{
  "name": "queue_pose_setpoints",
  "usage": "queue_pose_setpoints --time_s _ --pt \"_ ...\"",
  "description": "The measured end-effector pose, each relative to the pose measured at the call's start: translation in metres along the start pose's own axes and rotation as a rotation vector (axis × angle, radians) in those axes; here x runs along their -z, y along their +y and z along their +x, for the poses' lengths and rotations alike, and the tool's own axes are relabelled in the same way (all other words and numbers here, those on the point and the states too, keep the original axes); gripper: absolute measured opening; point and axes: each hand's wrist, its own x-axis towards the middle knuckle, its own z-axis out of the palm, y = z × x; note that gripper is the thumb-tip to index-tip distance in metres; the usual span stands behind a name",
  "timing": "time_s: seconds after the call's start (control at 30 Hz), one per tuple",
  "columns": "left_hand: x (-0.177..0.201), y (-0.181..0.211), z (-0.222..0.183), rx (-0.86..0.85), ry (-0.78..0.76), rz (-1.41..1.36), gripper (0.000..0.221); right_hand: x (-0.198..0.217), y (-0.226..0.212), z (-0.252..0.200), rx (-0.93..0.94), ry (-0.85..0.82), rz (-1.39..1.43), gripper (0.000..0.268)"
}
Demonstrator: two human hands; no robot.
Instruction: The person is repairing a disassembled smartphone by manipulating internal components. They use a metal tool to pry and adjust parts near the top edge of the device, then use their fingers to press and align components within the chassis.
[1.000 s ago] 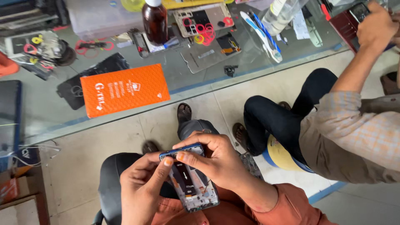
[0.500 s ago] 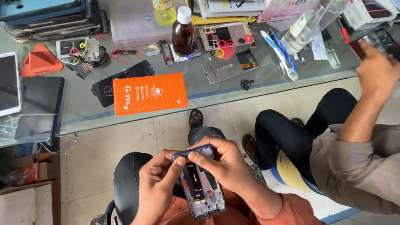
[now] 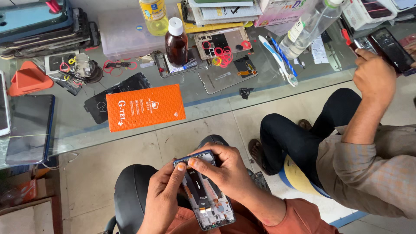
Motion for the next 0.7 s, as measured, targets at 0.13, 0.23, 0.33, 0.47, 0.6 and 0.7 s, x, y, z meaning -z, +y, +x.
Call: queue_pose_setpoints --time_s 0.13,0.23,0.33,0.47,0.6,0.7 --pt "0.001 -0.003 0.001 -0.015 0.035 -0.015 0.032 -0.002 0.0 0.005 0.099 0.008 -0.12 0.013" --pt "0.0 -0.009 0.002 -0.016 0.064 -0.082 0.03 -0.002 0.003 0.008 0.101 0.001 -0.159 0.013" --pt "-0.001 -0.015 0.005 -0.054 0.075 -0.111 0.03 -0.001 0.005 0.012 0.107 -0.001 -0.195 0.013" --pt "-0.006 -0.02 0.013 -0.125 0.087 -0.125 0.028 0.002 0.008 0.019 0.138 0.008 -0.261 0.013" --pt "-0.007 -0.02 0.02 -0.269 0.068 -0.103 0.028 0.004 0.014 0.021 0.087 0.025 -0.235 0.013" --pt "-0.006 -0.011 0.021 -0.024 0.149 -0.134 0.026 0.0 0.016 0.022 -0.075 0.064 -0.165 0.016"
